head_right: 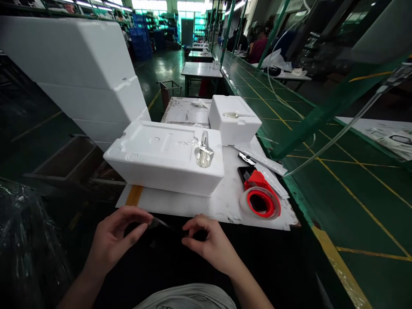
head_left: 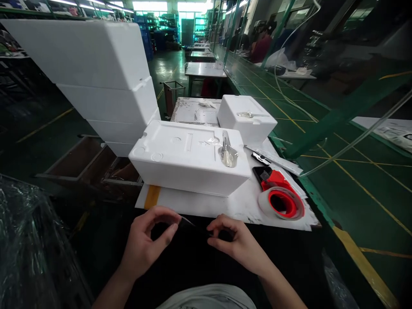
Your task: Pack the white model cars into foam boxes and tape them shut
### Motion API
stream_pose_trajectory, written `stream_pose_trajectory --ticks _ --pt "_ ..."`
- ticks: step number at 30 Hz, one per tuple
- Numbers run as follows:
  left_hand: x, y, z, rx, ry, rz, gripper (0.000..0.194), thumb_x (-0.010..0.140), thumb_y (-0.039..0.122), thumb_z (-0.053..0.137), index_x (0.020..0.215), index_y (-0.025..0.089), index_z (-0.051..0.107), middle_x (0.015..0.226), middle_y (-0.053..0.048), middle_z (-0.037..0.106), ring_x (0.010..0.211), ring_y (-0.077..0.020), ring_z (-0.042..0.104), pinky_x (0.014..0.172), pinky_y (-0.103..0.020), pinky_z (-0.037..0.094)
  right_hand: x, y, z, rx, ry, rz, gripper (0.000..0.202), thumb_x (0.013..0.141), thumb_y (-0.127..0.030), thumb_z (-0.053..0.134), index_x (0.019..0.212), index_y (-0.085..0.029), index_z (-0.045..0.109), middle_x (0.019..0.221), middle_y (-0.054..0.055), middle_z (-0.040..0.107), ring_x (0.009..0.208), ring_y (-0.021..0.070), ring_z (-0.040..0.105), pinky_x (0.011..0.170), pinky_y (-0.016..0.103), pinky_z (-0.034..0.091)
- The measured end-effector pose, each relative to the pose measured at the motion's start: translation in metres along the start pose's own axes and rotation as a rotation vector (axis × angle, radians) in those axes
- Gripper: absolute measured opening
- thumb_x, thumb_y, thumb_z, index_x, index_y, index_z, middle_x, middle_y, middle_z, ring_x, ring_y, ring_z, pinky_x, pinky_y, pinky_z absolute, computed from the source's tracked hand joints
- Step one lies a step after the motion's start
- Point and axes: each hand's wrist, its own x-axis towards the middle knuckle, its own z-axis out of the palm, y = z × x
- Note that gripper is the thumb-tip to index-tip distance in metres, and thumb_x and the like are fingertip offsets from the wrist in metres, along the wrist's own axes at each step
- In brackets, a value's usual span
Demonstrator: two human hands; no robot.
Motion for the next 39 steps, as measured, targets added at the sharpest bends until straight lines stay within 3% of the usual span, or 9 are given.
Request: stream_pose_trajectory --ticks 4,7,11,16,18,22,27,33,39 --pt "0.003 -0.002 -0.007 0.039 0.047 -0.03 0.009 0.083 0.023 0.076 0.091 0.022 0.077 0.091 -0.005 0.08 0.088 -0.0219 0.075 0.081 -0.028 0.061 0.002 0.003 0.001 0.036 0.013 0.027 0.016 0.08 -0.036 0.081 0.079 -0.021 0.078 0.072 -0.001 0.056 0.066 0.0141 0.052 0.064 0.029 0.043" --pt "0.006 -0.006 -0.008 0.055 0.063 -0.055 0.014 0.082 0.025 0.078 0.097 0.023 0.078 0.097 -0.006 0.081 0.091 -0.0228 0.076 0.083 -0.029 0.062 0.003 0.0 0.0 0.117 0.084 -0.02 0.019 0.081 -0.039 0.082 0.078 -0.021 0.078 0.089 0.003 0.062 0.075 0.0157 0.058 0.068 0.029 0.047" --pt "0.008 -0.016 -0.006 0.011 0.117 -0.023 0.019 0.084 0.033 0.08 0.101 0.024 0.079 0.135 -0.008 0.072 0.094 -0.025 0.079 0.084 -0.034 0.066 0.005 -0.001 0.0 0.193 0.151 -0.034 0.019 0.081 -0.04 0.081 0.079 -0.021 0.076 0.096 0.006 0.069 0.085 0.0196 0.065 0.075 0.031 0.051" --pt "0.01 -0.026 -0.008 -0.084 0.168 -0.01 0.076 0.082 0.034 0.083 0.15 0.041 0.05 0.156 -0.006 0.056 0.091 -0.0221 0.08 0.089 -0.037 0.067 0.006 0.004 0.002 0.135 0.141 0.037 0.02 0.082 -0.042 0.08 0.08 -0.022 0.076 0.08 0.003 0.071 0.076 0.0187 0.065 0.073 0.031 0.051" --pt "0.012 -0.03 -0.011 -0.093 0.147 -0.003 0.063 0.08 0.032 0.085 0.139 0.037 0.063 0.153 -0.006 0.06 0.089 -0.0223 0.081 0.086 -0.036 0.068 0.007 0.004 0.002 0.109 0.142 0.04 0.02 0.081 -0.042 0.081 0.08 -0.022 0.076 0.079 0.003 0.072 0.076 0.0192 0.066 0.072 0.032 0.051" --pt "0.019 -0.042 -0.017 -0.069 0.088 0.008 0.006 0.078 0.028 0.085 0.082 0.024 0.083 0.118 -0.008 0.078 0.097 -0.0281 0.079 0.081 -0.035 0.068 0.012 0.002 0.003 0.077 0.212 0.011 0.021 0.08 -0.043 0.081 0.081 -0.023 0.076 0.078 0.003 0.073 0.075 0.0201 0.066 0.072 0.033 0.05" --pt "0.034 -0.062 -0.024 -0.105 0.004 0.016 0.003 0.079 0.027 0.083 0.08 0.023 0.082 0.11 -0.009 0.079 0.107 -0.0296 0.075 0.091 -0.038 0.064 0.022 0.005 0.006 0.082 0.392 -0.057 0.036 0.078 -0.043 0.083 0.107 -0.023 0.072 0.08 0.002 0.074 0.073 0.021 0.065 0.075 0.035 0.052" --pt "0.058 -0.073 -0.031 0.105 -0.076 0.14 0.002 0.079 0.026 0.081 0.078 0.026 0.082 0.099 -0.007 0.077 0.102 -0.0253 0.073 0.09 -0.034 0.059 0.034 0.016 0.01 0.023 0.527 -0.092 0.026 0.078 -0.043 0.082 0.09 -0.023 0.07 0.078 0.002 0.073 0.065 0.0181 0.057 0.063 0.031 0.047" --pt "0.074 -0.082 -0.027 0.286 0.048 0.266 0.006 0.083 0.027 0.078 0.084 0.025 0.083 0.086 -0.004 0.075 0.081 -0.0213 0.073 0.072 -0.031 0.058 0.05 0.024 0.021 -0.089 0.677 -0.204 0.023 0.083 -0.038 0.079 0.078 -0.024 0.061 0.075 -0.001 0.069 0.06 0.0155 0.05 0.057 0.029 0.041"
